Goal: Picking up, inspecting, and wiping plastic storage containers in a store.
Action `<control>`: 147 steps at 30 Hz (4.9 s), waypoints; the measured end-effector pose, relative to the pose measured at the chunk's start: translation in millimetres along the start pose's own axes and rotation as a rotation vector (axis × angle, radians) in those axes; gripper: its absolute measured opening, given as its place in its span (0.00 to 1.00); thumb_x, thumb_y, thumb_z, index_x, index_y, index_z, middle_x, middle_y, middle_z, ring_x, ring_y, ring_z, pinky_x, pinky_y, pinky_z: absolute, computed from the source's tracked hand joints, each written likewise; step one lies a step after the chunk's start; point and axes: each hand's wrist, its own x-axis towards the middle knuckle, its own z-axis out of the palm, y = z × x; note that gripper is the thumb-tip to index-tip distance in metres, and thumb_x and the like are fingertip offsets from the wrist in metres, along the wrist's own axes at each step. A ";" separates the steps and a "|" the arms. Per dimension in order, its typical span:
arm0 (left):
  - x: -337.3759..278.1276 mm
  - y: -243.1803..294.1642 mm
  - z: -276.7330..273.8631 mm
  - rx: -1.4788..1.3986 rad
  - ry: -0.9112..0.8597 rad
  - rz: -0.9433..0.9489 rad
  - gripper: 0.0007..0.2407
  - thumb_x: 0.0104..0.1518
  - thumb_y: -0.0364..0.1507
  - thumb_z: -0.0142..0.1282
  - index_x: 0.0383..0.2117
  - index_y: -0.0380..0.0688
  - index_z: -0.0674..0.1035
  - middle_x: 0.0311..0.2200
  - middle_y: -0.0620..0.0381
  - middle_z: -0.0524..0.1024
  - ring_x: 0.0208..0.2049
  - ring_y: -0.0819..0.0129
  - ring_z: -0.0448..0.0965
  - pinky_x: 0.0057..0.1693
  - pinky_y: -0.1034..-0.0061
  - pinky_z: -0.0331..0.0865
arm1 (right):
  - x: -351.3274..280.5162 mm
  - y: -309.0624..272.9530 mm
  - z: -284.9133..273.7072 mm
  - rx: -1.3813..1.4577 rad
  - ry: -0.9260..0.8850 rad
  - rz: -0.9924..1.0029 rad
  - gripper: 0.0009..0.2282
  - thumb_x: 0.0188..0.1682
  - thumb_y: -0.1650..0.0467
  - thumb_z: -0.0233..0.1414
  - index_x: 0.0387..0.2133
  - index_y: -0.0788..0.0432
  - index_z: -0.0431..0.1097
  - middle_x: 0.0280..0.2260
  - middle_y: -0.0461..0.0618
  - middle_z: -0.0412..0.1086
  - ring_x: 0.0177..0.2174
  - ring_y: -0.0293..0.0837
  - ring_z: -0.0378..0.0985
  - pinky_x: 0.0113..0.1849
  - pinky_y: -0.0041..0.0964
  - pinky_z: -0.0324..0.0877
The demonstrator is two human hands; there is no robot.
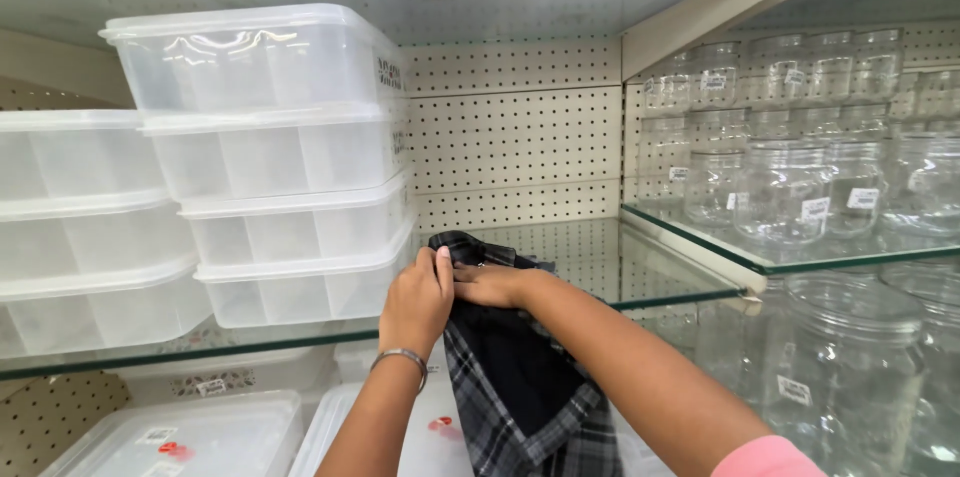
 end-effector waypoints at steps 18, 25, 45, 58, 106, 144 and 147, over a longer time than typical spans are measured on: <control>-3.9 9.0 -17.0 -0.008 -0.142 -0.064 0.23 0.59 0.49 0.47 0.23 0.39 0.81 0.26 0.42 0.80 0.31 0.46 0.80 0.40 0.58 0.73 | 99.6 143.2 -5.7 -0.117 -0.114 0.096 0.46 0.45 0.38 0.34 0.63 0.63 0.60 0.66 0.64 0.56 0.65 0.58 0.55 0.63 0.50 0.51; -3.1 3.8 -12.9 -0.035 -0.113 -0.041 0.23 0.60 0.46 0.47 0.19 0.38 0.80 0.22 0.41 0.79 0.27 0.45 0.79 0.38 0.58 0.72 | 71.3 265.8 -12.6 -0.105 -0.053 0.405 0.53 0.41 0.34 0.29 0.68 0.63 0.51 0.70 0.61 0.46 0.69 0.56 0.46 0.66 0.50 0.42; -6.7 -8.2 8.7 0.058 0.054 0.093 0.19 0.61 0.40 0.50 0.16 0.39 0.79 0.21 0.41 0.78 0.25 0.42 0.77 0.36 0.54 0.72 | -98.0 282.8 -16.3 -0.134 0.112 0.648 0.42 0.52 0.43 0.31 0.60 0.68 0.65 0.63 0.66 0.62 0.63 0.62 0.63 0.62 0.50 0.57; -31.0 -17.2 29.5 0.214 0.364 0.241 0.16 0.65 0.34 0.52 0.18 0.41 0.77 0.21 0.50 0.77 0.26 0.51 0.76 0.35 0.59 0.72 | -142.5 -14.7 9.9 -0.071 0.491 0.105 0.20 0.48 0.59 0.45 0.50 0.53 0.73 0.47 0.57 0.75 0.47 0.59 0.76 0.48 0.51 0.70; -670.4 -5.8 -11.1 -1.742 -0.477 -1.827 0.35 0.57 0.57 0.39 0.56 0.36 0.70 0.49 0.45 0.79 0.50 0.53 0.81 0.56 0.56 0.73 | -548.7 -86.9 448.0 1.762 -0.368 -0.013 0.07 0.47 0.79 0.45 0.26 0.67 0.73 0.36 0.66 0.77 0.41 0.55 0.78 0.47 0.45 0.72; -877.3 -111.3 -15.3 -0.558 -0.018 -1.735 0.13 0.55 0.33 0.64 0.34 0.42 0.72 0.47 0.47 0.73 0.41 0.63 0.70 0.42 0.74 0.62 | -522.8 -90.6 535.8 1.413 0.321 0.820 0.09 0.54 0.69 0.54 0.43 0.61 0.73 0.33 0.45 0.73 0.33 0.34 0.73 0.35 0.28 0.70; -825.3 -82.7 -29.0 -0.694 0.168 -1.729 0.15 0.53 0.31 0.63 0.38 0.48 0.66 0.45 0.49 0.72 0.41 0.63 0.70 0.39 0.70 0.64 | -519.6 -88.9 555.5 1.370 0.290 0.842 0.10 0.54 0.67 0.54 0.44 0.61 0.75 0.36 0.49 0.74 0.34 0.36 0.73 0.37 0.29 0.69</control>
